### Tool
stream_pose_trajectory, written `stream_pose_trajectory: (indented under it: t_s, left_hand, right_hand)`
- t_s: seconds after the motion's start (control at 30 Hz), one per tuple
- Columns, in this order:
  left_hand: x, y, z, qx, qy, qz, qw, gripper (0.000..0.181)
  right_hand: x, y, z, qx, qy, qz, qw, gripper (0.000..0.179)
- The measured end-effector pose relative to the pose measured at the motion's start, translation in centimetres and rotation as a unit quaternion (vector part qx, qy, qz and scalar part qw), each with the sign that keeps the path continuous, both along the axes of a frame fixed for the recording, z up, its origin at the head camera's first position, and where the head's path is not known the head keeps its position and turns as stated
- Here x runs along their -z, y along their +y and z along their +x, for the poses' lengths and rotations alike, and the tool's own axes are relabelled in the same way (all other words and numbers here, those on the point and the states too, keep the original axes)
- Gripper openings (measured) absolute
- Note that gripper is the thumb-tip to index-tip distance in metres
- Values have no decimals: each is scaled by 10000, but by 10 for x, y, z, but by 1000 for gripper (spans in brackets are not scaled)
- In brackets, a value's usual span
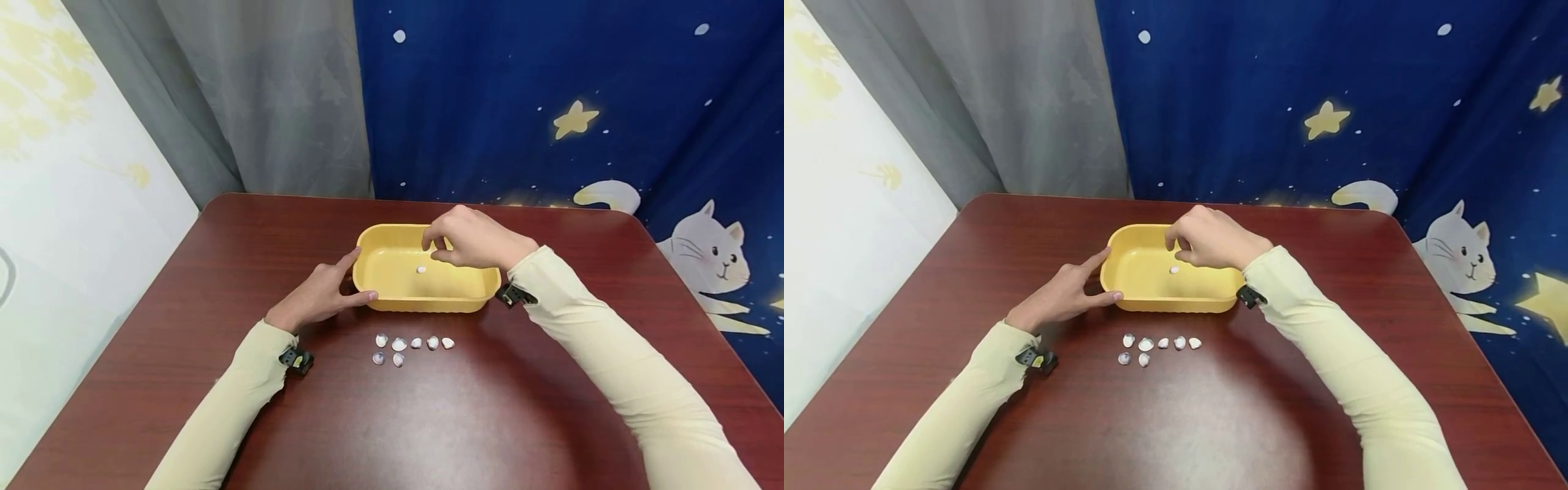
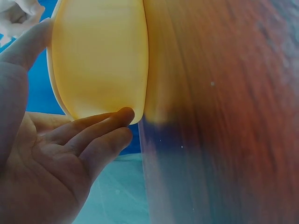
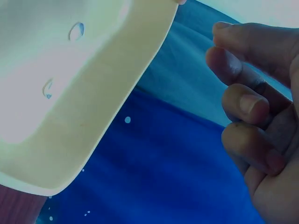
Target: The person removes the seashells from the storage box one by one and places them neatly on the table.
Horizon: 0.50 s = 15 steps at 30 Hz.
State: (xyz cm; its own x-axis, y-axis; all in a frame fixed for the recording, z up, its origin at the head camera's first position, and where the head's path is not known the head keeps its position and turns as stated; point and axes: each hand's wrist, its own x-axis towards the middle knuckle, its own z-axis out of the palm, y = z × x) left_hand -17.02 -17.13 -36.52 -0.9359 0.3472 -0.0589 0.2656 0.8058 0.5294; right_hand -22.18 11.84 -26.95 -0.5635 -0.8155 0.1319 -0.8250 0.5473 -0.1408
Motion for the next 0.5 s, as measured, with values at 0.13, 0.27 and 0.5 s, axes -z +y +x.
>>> stream_pose_trajectory:
  t_s: [0.13, 0.27, 0.5]
  left_hand:
    - [0, 0, 0, -5, -1, 20, 10000, 107]
    - [0, 0, 0, -23, -3, 39, 10000, 107]
    - [0, 0, 0, 18, -1, 95, 10000, 106]
  right_hand:
    - [-1, -3, -9, 141, -48, 82, 9999, 10]
    - [1, -6, -20, 250, -116, 139, 9995, 11]
    - [11, -10, -37, 586, -394, 229, 9972, 13]
